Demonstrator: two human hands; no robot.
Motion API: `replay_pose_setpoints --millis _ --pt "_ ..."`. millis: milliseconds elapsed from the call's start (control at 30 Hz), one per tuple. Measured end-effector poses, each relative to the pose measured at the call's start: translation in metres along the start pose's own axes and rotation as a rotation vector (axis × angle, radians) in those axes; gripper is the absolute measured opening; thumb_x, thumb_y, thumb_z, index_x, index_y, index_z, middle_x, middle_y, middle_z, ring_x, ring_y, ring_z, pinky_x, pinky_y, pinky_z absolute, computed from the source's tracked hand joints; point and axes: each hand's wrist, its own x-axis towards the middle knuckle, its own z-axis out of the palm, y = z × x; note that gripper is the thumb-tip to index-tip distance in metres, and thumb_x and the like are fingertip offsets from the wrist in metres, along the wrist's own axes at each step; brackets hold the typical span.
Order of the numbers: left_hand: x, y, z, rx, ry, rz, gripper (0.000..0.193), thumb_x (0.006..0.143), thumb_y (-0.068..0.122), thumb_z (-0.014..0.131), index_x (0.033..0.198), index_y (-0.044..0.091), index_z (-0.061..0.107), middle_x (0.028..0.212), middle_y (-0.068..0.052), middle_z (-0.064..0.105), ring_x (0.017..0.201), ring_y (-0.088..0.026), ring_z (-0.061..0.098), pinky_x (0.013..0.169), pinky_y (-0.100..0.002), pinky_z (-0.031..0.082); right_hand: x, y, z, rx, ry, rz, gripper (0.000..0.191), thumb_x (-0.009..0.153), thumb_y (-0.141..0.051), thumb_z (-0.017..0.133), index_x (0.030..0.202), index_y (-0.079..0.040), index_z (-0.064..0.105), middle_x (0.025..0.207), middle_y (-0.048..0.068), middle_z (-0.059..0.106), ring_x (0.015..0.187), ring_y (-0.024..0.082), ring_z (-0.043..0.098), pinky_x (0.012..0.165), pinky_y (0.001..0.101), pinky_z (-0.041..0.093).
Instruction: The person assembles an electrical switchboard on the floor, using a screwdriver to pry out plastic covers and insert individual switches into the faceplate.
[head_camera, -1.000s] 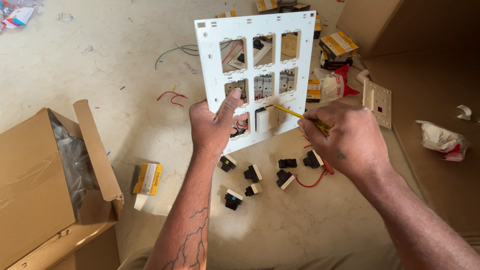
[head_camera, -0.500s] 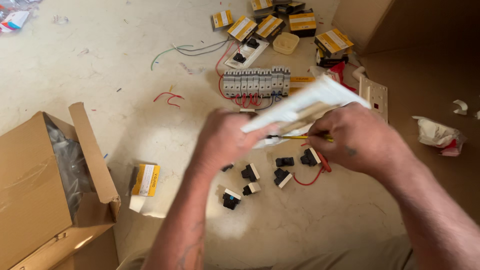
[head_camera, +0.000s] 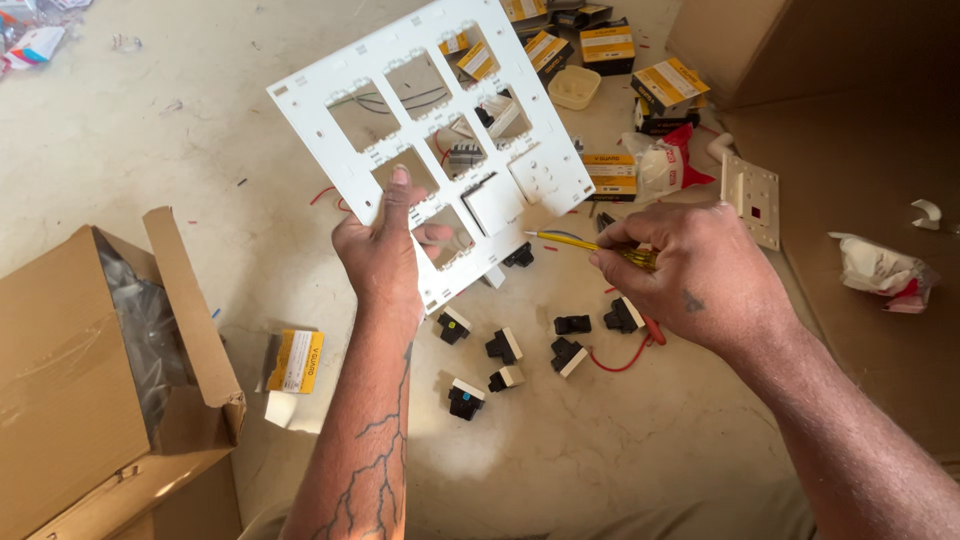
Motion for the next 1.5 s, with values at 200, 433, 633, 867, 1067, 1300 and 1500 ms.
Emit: replay_pose_setpoints --millis 200,433,633,867,1067,1300,1500 --pt "0.001 0.003 0.001 -0.015 -0.021 0.024 0.048 0.091 0.044 0.072 0.105 -0.001 0.069 0.096 -0.013 0.077 0.053 -0.015 0.068 0.046 -0.028 0.051 -0.002 0.002 0.006 0.060 0.090 -0.111 0.023 0.085 -0.025 0.080 0.101 -0.008 0.080 0.086 0.007 0.077 0.074 0.019 0.076 0.067 0.0349 0.061" --pt "0.002 0.002 0.002 -0.004 -0.055 0.052 0.049 0.090 0.043 0.073 0.107 -0.003 0.067 0.097 -0.014 0.077 0.052 -0.015 0.069 0.045 -0.027 0.052 -0.003 -0.003 0.009 0.052 0.103 -0.117 0.022 0.084 -0.025 0.080 0.100 -0.009 0.081 0.082 0.007 0.077 0.072 0.018 0.075 0.065 0.0342 0.059" --pt "-0.002 0.001 0.006 0.052 -0.131 0.134 0.044 0.092 0.039 0.074 0.093 -0.004 0.071 0.087 -0.013 0.076 0.050 -0.014 0.068 0.043 -0.026 0.050 -0.002 -0.007 0.008 -0.026 0.013 -0.002 0.022 0.085 -0.027 0.077 0.100 -0.013 0.081 0.083 0.005 0.077 0.066 0.018 0.075 0.064 0.0342 0.061" --pt "-0.011 -0.010 0.018 0.118 -0.236 0.175 0.031 0.095 0.029 0.073 0.091 -0.002 0.072 0.081 -0.010 0.076 0.045 -0.010 0.060 0.041 -0.026 0.050 -0.005 0.001 0.013 -0.182 0.030 -0.104 0.022 0.084 -0.028 0.077 0.098 -0.011 0.081 0.086 0.010 0.076 0.074 0.029 0.073 0.072 0.0421 0.059" --pt "-0.001 -0.018 0.014 -0.061 0.043 -0.018 0.035 0.092 0.029 0.075 0.086 -0.005 0.070 0.078 -0.013 0.074 0.039 -0.013 0.052 0.035 -0.030 0.041 -0.010 -0.003 0.030 -0.044 0.211 -0.103 0.015 0.085 -0.023 0.075 0.091 -0.012 0.081 0.091 0.007 0.077 0.074 0.029 0.073 0.071 0.0423 0.058" --pt "0.004 -0.010 0.001 -0.124 0.139 -0.086 0.044 0.091 0.035 0.075 0.100 -0.006 0.066 0.091 -0.018 0.077 0.044 -0.013 0.053 0.039 -0.029 0.045 -0.003 -0.006 0.030 -0.011 0.199 -0.156 0.013 0.085 -0.020 0.078 0.092 -0.010 0.081 0.087 0.007 0.076 0.071 0.027 0.072 0.065 0.0400 0.058" --pt "-0.001 -0.004 0.008 -0.079 0.110 -0.086 0.050 0.088 0.038 0.076 0.105 -0.005 0.057 0.096 -0.016 0.078 0.043 -0.014 0.054 0.039 -0.030 0.046 -0.005 -0.005 0.017 0.054 0.175 -0.117 0.017 0.084 -0.023 0.079 0.097 -0.011 0.081 0.091 0.006 0.078 0.070 0.019 0.075 0.066 0.0344 0.061"
